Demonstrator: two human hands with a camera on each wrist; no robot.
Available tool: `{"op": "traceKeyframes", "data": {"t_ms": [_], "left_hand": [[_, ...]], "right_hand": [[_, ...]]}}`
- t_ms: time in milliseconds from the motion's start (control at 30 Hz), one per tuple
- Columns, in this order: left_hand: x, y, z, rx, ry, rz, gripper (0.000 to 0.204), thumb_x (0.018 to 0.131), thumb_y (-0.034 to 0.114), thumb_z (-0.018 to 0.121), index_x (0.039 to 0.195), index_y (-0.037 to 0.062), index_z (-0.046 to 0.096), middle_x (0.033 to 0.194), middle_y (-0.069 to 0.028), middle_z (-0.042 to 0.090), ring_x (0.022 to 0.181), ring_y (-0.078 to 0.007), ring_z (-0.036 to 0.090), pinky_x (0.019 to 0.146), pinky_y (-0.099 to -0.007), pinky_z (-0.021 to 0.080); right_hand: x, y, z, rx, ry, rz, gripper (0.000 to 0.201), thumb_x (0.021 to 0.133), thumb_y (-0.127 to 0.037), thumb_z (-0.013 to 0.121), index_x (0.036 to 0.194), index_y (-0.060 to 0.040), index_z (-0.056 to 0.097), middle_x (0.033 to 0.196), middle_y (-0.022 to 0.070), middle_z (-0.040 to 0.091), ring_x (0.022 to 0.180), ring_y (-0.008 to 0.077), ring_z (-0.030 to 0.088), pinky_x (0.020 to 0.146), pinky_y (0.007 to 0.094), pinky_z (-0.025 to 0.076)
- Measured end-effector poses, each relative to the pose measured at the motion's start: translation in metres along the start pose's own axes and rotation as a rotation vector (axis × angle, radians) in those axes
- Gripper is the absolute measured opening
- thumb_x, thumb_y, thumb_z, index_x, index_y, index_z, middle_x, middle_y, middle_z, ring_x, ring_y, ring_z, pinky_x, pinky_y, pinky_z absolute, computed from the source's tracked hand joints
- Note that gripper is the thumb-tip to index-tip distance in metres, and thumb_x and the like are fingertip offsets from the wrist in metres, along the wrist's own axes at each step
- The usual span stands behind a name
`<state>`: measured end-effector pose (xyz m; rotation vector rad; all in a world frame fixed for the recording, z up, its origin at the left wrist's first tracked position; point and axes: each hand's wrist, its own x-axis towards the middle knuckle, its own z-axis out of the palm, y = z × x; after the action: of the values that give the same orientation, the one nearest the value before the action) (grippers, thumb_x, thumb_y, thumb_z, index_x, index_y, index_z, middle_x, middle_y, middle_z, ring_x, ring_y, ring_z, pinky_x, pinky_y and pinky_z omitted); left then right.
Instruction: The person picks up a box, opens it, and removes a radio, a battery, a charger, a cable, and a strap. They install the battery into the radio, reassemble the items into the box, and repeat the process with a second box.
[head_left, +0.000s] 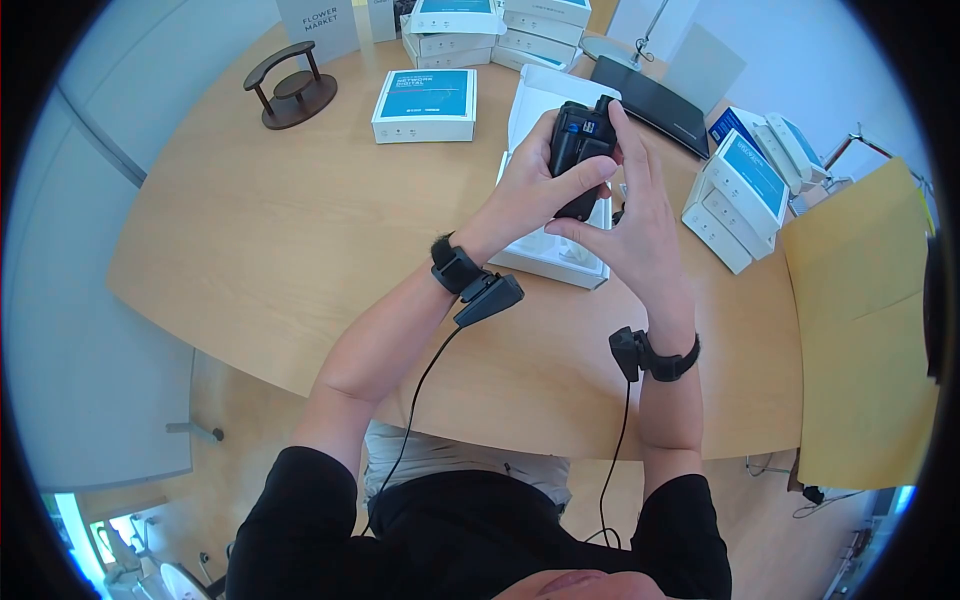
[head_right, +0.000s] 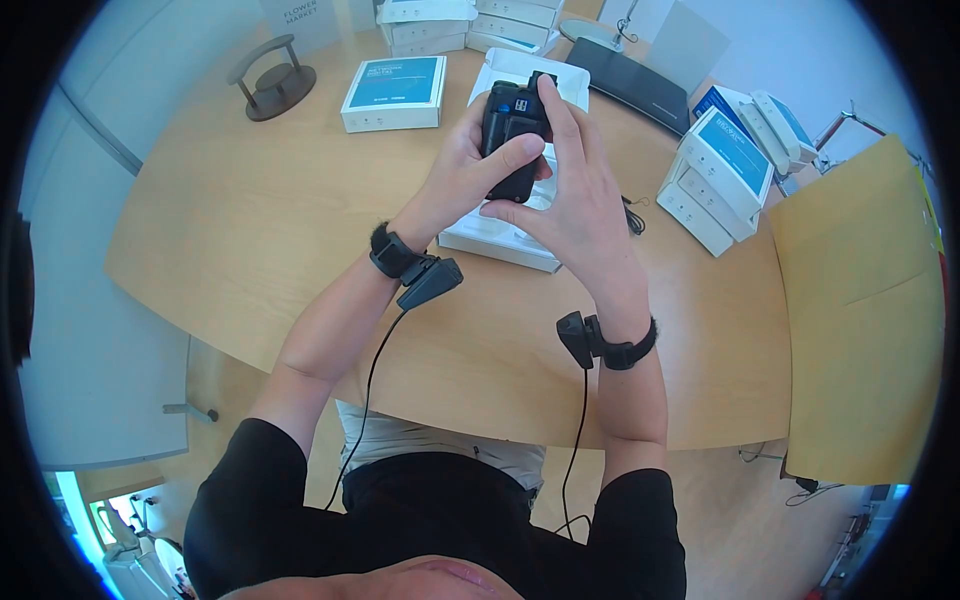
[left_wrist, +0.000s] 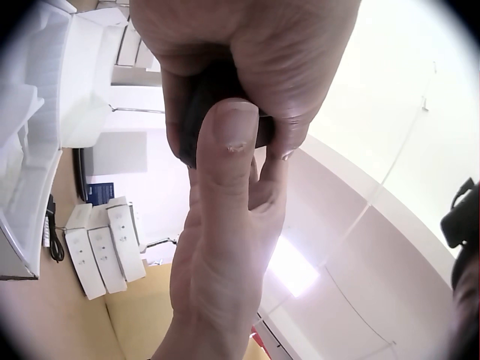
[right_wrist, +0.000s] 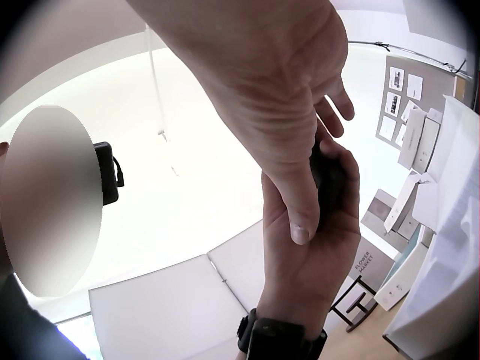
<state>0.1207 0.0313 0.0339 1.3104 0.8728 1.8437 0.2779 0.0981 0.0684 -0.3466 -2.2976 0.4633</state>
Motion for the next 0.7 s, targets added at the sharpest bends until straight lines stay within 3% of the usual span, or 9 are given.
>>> {"op": "traceKeyframes", "data": {"t_ms": [167,267,333,467,700], "left_hand": [[0.001,0.002,0.003,0.017,0.04,-0.019,0.058,0.1,0.028,0.079,0.138,-0.0002,0.047,0.113,-0.01,0.071,0.089,-0.0142,0.074,0.078,-0.0283,0.063],[0.0,0.004,0.007,-0.027,0.073,-0.038,0.057,0.102,0.032,0.077,0.139,0.0013,0.047,0.117,-0.0095,0.068,0.094,-0.0144,0.073,0.079,-0.0285,0.063],[0.0,0.005,0.009,-0.102,0.127,-0.082,0.053,0.105,0.033,0.072,0.142,0.0028,0.049,0.123,-0.0088,0.066,0.105,-0.0129,0.07,0.087,-0.0291,0.062],[0.0,0.006,0.009,-0.225,0.156,-0.149,0.048,0.111,0.038,0.061,0.144,0.0052,0.05,0.131,-0.0065,0.063,0.121,-0.0122,0.064,0.101,-0.0323,0.057],[0.004,0.008,-0.002,-0.48,0.221,-0.232,0.052,0.117,0.045,0.034,0.148,0.0053,0.049,0.135,-0.0102,0.064,0.129,-0.0224,0.062,0.111,-0.044,0.051]], "right_hand": [[0.0,-0.002,0.002,0.036,0.005,0.021,0.125,0.062,-0.023,0.103,0.166,-0.0126,0.034,0.15,0.0181,0.05,0.129,0.0373,0.059,0.103,0.0459,0.055],[0.0,-0.001,0.005,0.008,0.021,0.012,0.122,0.064,-0.022,0.102,0.165,-0.0114,0.036,0.153,0.0179,0.049,0.13,0.0379,0.058,0.104,0.0465,0.055],[0.0,0.005,0.011,-0.107,0.065,-0.086,0.118,0.064,-0.021,0.101,0.164,-0.0097,0.039,0.154,0.0179,0.05,0.13,0.038,0.059,0.105,0.0466,0.054],[0.0,0.007,0.013,-0.109,0.063,-0.1,0.103,0.07,-0.02,0.096,0.159,-0.0065,0.045,0.15,0.018,0.056,0.13,0.0375,0.06,0.106,0.0459,0.053],[-0.001,0.0,0.008,0.001,0.031,-0.087,0.092,0.075,-0.024,0.091,0.156,-0.0061,0.051,0.144,0.0181,0.062,0.124,0.0363,0.065,0.103,0.0451,0.055]]}}
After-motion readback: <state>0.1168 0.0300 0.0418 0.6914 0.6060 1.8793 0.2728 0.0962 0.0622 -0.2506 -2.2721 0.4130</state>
